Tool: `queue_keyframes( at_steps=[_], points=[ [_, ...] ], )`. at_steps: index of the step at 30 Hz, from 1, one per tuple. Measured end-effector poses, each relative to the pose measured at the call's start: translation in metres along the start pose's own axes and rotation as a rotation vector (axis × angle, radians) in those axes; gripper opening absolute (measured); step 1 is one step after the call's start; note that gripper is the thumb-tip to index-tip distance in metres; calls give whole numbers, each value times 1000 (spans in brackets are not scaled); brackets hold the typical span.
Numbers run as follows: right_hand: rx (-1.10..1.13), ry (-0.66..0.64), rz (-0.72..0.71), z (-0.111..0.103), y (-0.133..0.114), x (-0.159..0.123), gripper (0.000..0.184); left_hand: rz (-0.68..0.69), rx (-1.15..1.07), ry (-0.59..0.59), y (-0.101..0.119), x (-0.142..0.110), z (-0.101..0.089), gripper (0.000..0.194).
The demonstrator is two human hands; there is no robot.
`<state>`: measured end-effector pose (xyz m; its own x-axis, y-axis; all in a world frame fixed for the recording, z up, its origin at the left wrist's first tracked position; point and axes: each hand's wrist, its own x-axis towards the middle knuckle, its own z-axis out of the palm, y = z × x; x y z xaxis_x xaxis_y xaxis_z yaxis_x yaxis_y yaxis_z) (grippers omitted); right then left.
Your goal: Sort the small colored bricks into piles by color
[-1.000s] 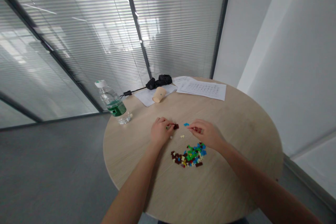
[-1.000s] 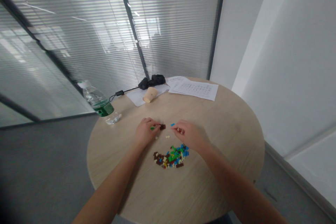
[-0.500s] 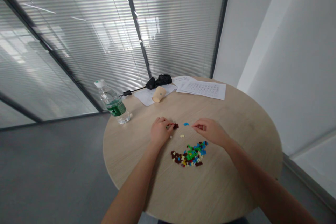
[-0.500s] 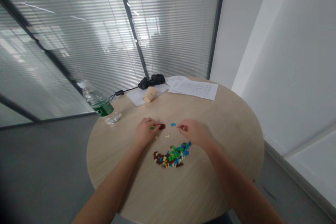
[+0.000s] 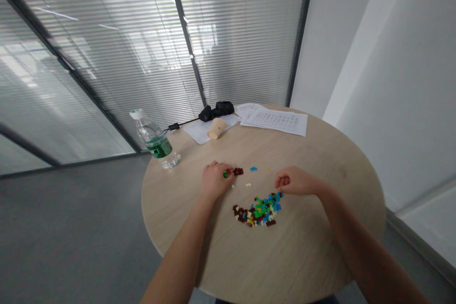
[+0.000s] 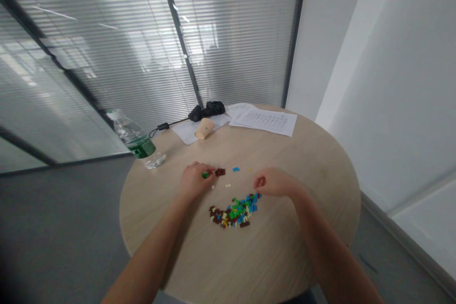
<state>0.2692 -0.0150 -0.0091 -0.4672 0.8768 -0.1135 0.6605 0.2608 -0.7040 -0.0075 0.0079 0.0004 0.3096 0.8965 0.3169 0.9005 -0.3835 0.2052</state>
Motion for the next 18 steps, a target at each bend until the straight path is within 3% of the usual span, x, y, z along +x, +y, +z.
queue_keyframes(
  at_steps=[4, 11, 18],
  points=[
    [23, -65, 11, -2, 0, -1, 17, -13, -4, -31, 3, 1, 1, 18],
    [23, -55, 12, 3, -1, 1, 14, -69, -62, -59, 7, 4, 1, 17],
    [26, -51, -7, 2, -6, 0, 15, 2, -55, -10, 4, 3, 4, 12]
  ],
)
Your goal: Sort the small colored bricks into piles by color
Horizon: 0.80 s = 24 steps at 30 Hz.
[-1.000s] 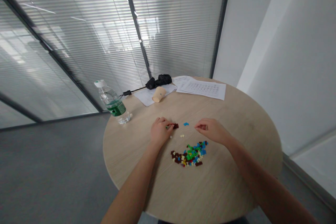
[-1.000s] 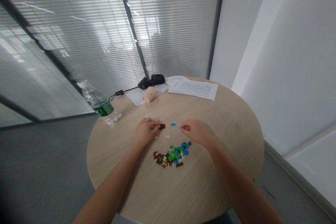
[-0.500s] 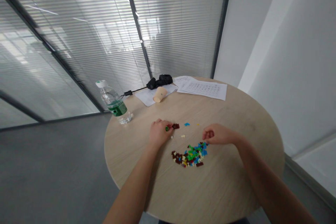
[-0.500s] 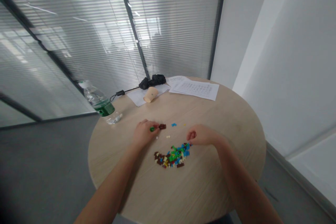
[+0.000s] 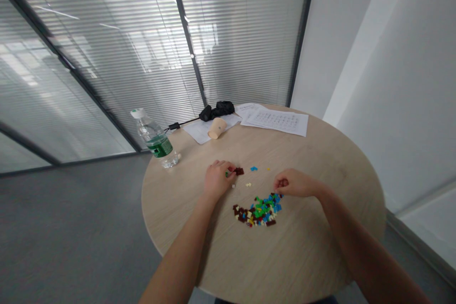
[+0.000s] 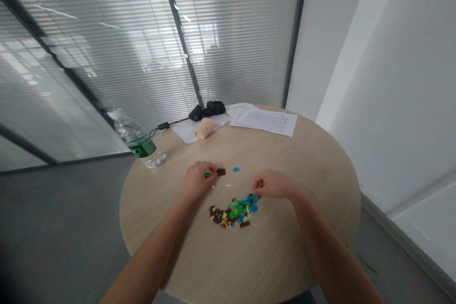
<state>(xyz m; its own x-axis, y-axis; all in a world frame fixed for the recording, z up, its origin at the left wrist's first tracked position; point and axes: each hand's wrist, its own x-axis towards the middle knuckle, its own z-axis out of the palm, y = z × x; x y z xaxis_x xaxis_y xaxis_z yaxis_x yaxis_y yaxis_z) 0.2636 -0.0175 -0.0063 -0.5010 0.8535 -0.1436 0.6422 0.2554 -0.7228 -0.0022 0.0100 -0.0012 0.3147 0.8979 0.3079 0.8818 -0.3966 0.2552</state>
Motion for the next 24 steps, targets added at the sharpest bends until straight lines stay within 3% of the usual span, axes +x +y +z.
queue_keyframes(
  at_steps=[4, 13, 21, 24],
  points=[
    [16, -30, 4, -1, 1, 0, 17, 8, 13, 43, -2, -1, 1, 11],
    [0, -28, 10, 1, 5, 2, 12, -35, 8, -31, 1, 0, 0, 12],
    [19, -34, -24, -1, 5, 0, 14, -22, 4, -2, 1, -1, -3, 11],
    [4, 43, -59, -3, 5, 0, 17, 4, -32, 23, 1, -1, -3, 11]
  ],
)
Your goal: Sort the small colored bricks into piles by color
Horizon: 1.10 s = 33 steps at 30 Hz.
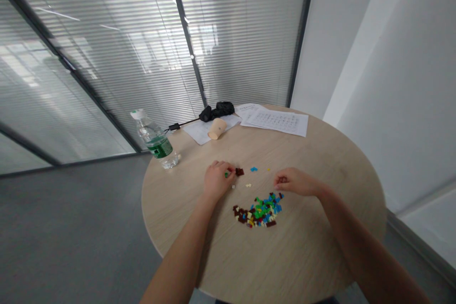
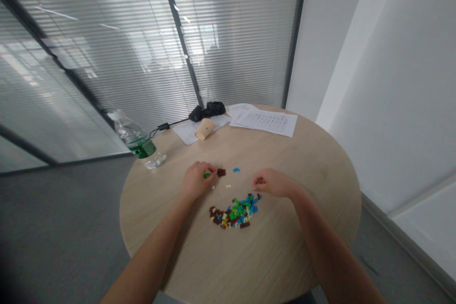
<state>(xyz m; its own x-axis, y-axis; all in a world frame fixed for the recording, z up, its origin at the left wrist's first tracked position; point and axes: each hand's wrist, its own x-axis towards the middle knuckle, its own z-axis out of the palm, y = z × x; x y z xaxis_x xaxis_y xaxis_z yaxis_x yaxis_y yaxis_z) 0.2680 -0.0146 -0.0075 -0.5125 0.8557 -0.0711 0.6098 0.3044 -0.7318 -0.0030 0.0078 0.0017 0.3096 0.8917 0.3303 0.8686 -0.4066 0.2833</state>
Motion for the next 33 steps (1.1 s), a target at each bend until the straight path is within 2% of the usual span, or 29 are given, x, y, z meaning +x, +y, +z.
queue_keyframes(
  at_steps=[4, 6, 8, 12, 16, 23, 28, 33],
  points=[
    [-106, 263, -22, 0, -4, 5, 18, 61, -145, -47, 4, -3, -2, 14],
    [-185, 411, -37, 3, -7, 12, 16, 91, -214, -127, 8, -5, -3, 17],
    [-290, 506, -91, 9, -10, 20, 13, 123, -246, -218, 12, -7, -5, 18],
    [-459, 547, -179, 24, -14, 38, 14, 173, -245, -334, 19, -9, -9, 21],
    [-528, 540, -191, 34, -15, 49, 15, 181, -216, -345, 22, -10, -11, 22],
    [-489, 582, -186, 28, -12, 43, 16, 157, -214, -363, 22, -10, -13, 21],
    [-539, 505, -155, 25, -12, 34, 15, 128, -286, -428, 23, -11, -17, 20],
    [-587, 442, -167, 31, -14, 33, 18, 137, -282, -459, 25, -12, -17, 21]
  ],
)
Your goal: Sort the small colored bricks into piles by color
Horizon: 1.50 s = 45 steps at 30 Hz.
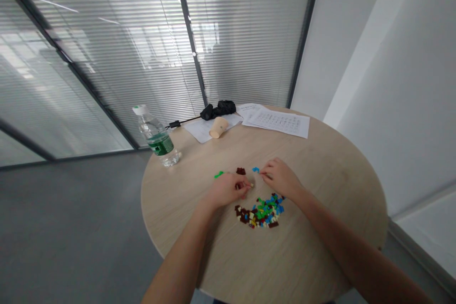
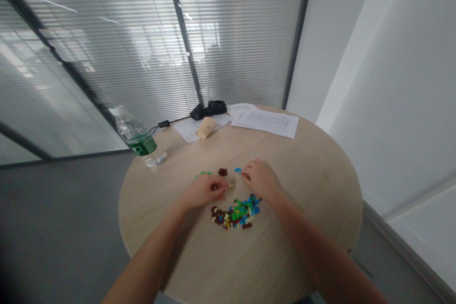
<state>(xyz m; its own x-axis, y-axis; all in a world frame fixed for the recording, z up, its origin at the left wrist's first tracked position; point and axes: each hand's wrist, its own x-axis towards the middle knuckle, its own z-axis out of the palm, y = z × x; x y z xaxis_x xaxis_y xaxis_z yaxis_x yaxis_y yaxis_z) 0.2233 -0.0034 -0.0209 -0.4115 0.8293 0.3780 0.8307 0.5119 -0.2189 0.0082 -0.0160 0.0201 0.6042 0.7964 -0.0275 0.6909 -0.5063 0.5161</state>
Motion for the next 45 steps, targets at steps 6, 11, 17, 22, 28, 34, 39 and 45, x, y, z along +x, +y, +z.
queue_keyframes(
  at_steps=[6, 11, 17, 22, 28, 34, 39, 45],
  points=[
    [-21, -30, -8, 1, -5, 1, 21, -8, -29, -54, 1, 1, -1, 20],
    [-36, -9, -1, -1, -3, 0, 22, 21, -124, -142, -3, 1, 2, 18],
    [-26, -23, -11, 2, -2, 1, 20, -1, -201, -228, -5, 1, 4, 24],
    [144, -11, -54, -7, -9, -2, 14, -64, -227, -284, -7, 0, 6, 23],
    [358, -164, -209, -23, -24, -12, 7, -9, -163, -185, -6, -1, 2, 21],
    [381, -236, -175, -20, -23, -13, 9, 10, -88, -9, -6, 1, -1, 34],
    [411, -277, -163, -21, -26, -12, 8, 30, -34, -32, -7, 2, 2, 33],
    [469, -282, -89, -23, -28, -13, 5, 35, -71, -58, -7, 2, 3, 30]
  ],
)
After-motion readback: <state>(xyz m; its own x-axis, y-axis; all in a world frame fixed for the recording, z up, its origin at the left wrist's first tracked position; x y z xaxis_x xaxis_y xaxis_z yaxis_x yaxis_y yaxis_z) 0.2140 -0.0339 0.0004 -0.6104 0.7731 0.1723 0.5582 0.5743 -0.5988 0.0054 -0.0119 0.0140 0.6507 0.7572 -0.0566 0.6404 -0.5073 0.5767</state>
